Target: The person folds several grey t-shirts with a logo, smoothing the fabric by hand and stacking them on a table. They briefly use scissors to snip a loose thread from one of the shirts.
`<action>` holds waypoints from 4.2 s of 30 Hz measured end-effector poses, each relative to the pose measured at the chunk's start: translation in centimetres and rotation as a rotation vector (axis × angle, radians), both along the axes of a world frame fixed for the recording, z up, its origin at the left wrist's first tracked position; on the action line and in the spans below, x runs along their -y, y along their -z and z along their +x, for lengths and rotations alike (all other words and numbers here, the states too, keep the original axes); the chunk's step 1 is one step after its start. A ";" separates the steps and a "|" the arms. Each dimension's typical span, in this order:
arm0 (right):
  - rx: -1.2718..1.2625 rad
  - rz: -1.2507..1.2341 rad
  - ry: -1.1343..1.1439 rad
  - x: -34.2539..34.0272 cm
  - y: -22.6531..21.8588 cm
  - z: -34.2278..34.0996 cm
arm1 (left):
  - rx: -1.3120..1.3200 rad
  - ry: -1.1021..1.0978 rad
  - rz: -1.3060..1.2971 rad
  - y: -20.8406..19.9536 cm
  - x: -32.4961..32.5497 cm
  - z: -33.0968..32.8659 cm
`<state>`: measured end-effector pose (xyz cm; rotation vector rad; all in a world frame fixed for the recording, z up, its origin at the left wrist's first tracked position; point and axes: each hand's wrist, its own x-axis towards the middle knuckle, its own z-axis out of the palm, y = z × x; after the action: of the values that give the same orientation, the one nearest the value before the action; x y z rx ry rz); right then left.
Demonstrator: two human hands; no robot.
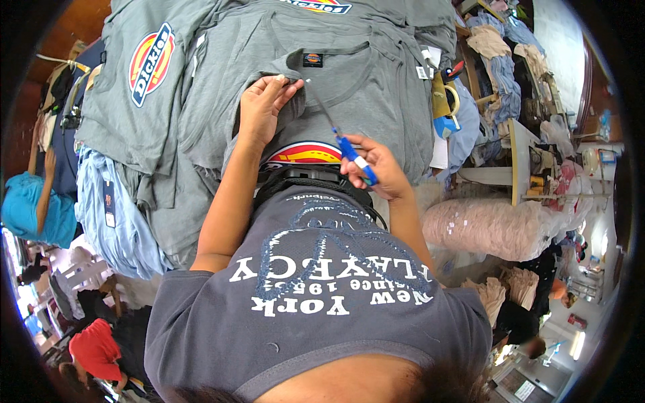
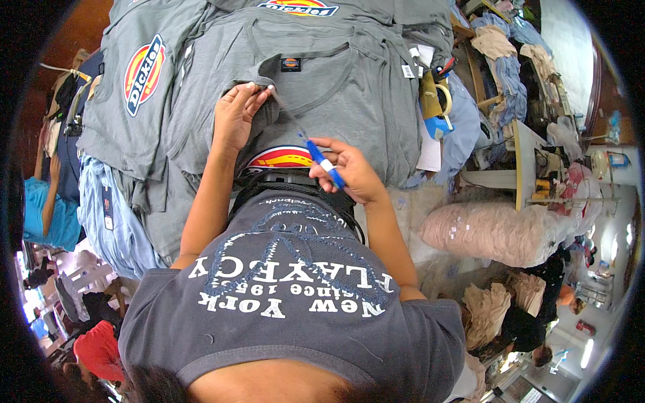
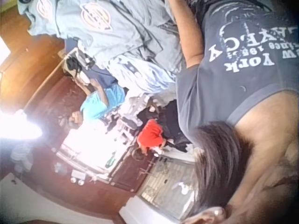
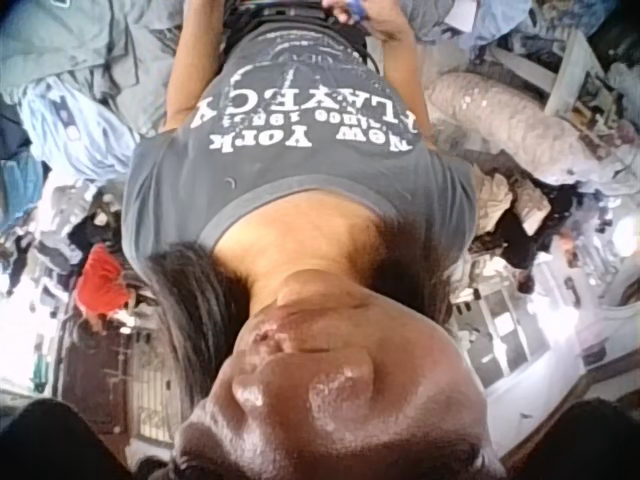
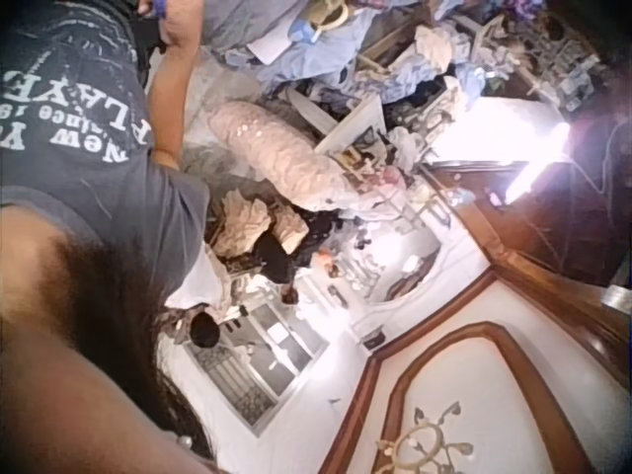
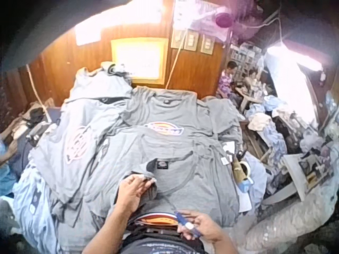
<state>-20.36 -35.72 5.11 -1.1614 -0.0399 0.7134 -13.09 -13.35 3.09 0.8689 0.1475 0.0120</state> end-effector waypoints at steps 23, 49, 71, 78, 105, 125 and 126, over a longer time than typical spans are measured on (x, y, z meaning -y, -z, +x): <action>-0.089 0.103 -0.122 -1.7 2.0 2.2 | 0.217 -0.125 0.399 1.0 -1.2 -1.4; -0.046 0.181 -0.116 -3.5 1.9 4.4 | 0.239 -0.061 0.433 0.6 -0.6 -1.7; 0.448 -1.557 0.544 21.2 9.3 0.9 | -0.702 0.187 1.059 -4.1 -24.2 -16.6; 0.128 -2.037 0.228 17.5 8.1 4.1 | -0.069 0.371 0.808 -3.4 -10.9 -8.4; 0.811 -1.050 0.893 7.0 1.8 10.9 | -0.022 0.225 -0.203 -1.1 -10.6 -4.8; 0.944 -1.470 0.594 -0.6 5.4 14.5 | -0.054 0.175 -0.268 -2.9 -9.5 -6.6; 1.003 -1.504 0.600 -0.6 5.1 14.5 | -0.006 0.145 -0.327 -2.8 -10.3 -6.6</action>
<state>-5.90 -35.08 0.05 -2.7021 0.0171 -0.6399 -19.67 -3.06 5.89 0.5514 0.0885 -0.1471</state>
